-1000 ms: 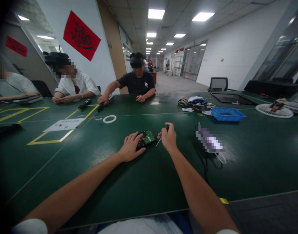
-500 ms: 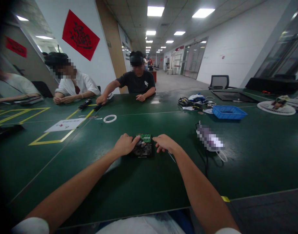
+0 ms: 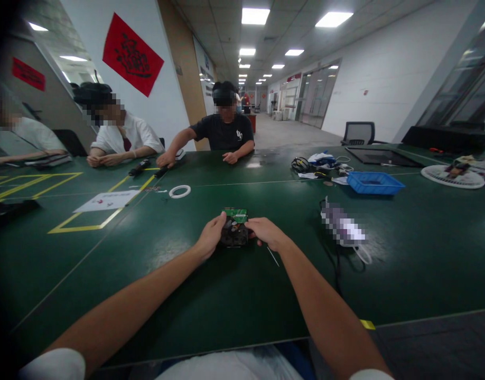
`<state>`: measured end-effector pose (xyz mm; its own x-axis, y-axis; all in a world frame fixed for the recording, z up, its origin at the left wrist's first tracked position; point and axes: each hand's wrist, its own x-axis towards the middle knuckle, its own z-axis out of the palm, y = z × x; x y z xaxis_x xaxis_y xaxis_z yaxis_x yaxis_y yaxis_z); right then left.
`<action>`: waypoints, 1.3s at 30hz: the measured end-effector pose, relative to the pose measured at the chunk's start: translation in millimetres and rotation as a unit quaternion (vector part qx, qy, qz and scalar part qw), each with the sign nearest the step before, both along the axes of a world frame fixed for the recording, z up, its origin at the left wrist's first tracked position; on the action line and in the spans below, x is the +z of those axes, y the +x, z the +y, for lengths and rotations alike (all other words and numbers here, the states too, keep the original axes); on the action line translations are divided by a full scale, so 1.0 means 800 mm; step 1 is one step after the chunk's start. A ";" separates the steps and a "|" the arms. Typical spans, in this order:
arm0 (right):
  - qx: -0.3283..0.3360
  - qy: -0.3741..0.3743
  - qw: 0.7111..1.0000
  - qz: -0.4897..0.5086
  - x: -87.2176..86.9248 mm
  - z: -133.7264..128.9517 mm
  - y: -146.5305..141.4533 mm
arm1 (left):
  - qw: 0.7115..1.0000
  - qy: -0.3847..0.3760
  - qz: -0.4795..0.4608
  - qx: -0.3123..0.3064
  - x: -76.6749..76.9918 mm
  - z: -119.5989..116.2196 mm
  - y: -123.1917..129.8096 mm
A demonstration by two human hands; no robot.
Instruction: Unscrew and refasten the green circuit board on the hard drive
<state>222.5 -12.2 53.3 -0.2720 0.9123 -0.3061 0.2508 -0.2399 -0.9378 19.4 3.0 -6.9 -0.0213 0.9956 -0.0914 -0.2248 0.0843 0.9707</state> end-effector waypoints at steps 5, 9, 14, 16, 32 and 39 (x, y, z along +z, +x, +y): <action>-0.044 -0.031 0.997 0.048 -0.010 0.007 0.002 | 0.986 -0.056 -0.155 -0.028 -0.001 0.011 -0.009; -0.110 -0.038 0.988 0.105 -0.012 0.010 -0.003 | 0.979 -0.066 -0.192 0.007 -0.003 0.021 -0.023; -0.132 -0.029 0.975 0.178 -0.008 0.008 -0.009 | 0.969 -0.091 -0.230 -0.018 0.004 0.020 -0.025; -0.125 -0.039 0.971 0.202 -0.008 0.007 -0.011 | 0.957 -0.096 -0.271 -0.049 0.010 0.014 -0.023; -0.106 -0.003 0.984 0.144 -0.019 0.010 -0.007 | 0.936 -0.072 -0.300 -0.169 0.047 0.005 -0.078; -0.145 -0.033 0.980 0.135 -0.034 0.026 0.008 | 0.964 -0.110 -0.241 0.019 0.054 0.034 -0.203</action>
